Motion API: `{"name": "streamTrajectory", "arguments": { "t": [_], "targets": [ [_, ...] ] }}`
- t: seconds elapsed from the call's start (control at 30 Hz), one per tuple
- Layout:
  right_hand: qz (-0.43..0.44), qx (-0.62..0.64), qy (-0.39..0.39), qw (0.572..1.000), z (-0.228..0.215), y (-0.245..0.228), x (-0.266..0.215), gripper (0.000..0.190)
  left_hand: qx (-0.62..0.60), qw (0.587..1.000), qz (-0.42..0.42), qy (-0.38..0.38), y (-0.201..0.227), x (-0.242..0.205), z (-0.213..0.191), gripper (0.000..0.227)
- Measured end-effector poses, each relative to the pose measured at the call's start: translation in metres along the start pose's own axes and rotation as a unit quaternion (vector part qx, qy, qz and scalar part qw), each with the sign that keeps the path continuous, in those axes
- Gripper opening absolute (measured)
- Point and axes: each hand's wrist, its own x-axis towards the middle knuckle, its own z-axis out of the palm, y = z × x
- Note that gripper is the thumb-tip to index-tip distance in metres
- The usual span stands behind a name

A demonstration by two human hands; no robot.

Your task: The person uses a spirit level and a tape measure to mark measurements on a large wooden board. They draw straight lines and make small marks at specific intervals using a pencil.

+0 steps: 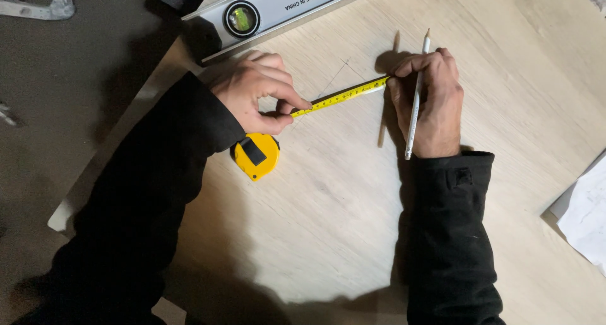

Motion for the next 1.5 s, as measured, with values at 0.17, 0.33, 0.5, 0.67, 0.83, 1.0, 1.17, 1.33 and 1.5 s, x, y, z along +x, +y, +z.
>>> {"name": "streamTrajectory", "arguments": {
  "t": [0.17, 0.33, 0.5, 0.67, 0.83, 1.0, 1.17, 1.33, 1.5],
  "targets": [
    [-0.033, -0.006, 0.005, 0.999, 0.0001, 0.0017, -0.0004, 0.027, -0.003, 1.000, -0.002, 0.000, 0.0006, -0.0005, -0.0005, 0.025],
    [-0.054, -0.019, 0.011, 0.998, 0.0002, 0.0022, 0.0003, 0.029, 0.004, 1.000, 0.010, -0.002, -0.0014, -0.0003, 0.0012, 0.025],
    [-0.029, 0.007, 0.000, 1.000, -0.0002, 0.0011, -0.0005, 0.028, 0.001, 1.000, -0.013, -0.009, -0.0016, -0.0003, 0.0008, 0.024],
    [-0.036, -0.001, 0.006, 0.999, -0.0005, -0.0009, 0.0008, 0.029, 0.003, 1.000, -0.004, -0.009, -0.0011, -0.0005, 0.0000, 0.023],
    [-0.052, -0.003, 0.013, 0.999, -0.0004, -0.0021, 0.0001, 0.027, -0.008, 1.000, 0.000, -0.006, -0.0013, -0.0005, 0.0008, 0.024],
    [-0.021, -0.009, 0.009, 1.000, -0.0001, -0.0014, -0.0001, 0.028, 0.001, 1.000, 0.001, 0.002, -0.0002, 0.0002, -0.0005, 0.024],
    [-0.025, -0.014, 0.008, 1.000, 0.0005, -0.0011, 0.0002, 0.028, -0.002, 1.000, 0.002, 0.004, 0.0013, -0.0002, -0.0004, 0.023],
    [-0.036, -0.017, 0.006, 0.999, 0.0004, -0.0008, 0.0011, 0.029, -0.022, 1.000, -0.011, 0.001, 0.0025, 0.0000, -0.0015, 0.024],
    [-0.035, -0.011, 0.012, 0.999, 0.0004, 0.0007, 0.0002, 0.027, -0.007, 1.000, -0.001, 0.007, 0.0034, 0.0006, -0.0021, 0.025]
  ]
}}
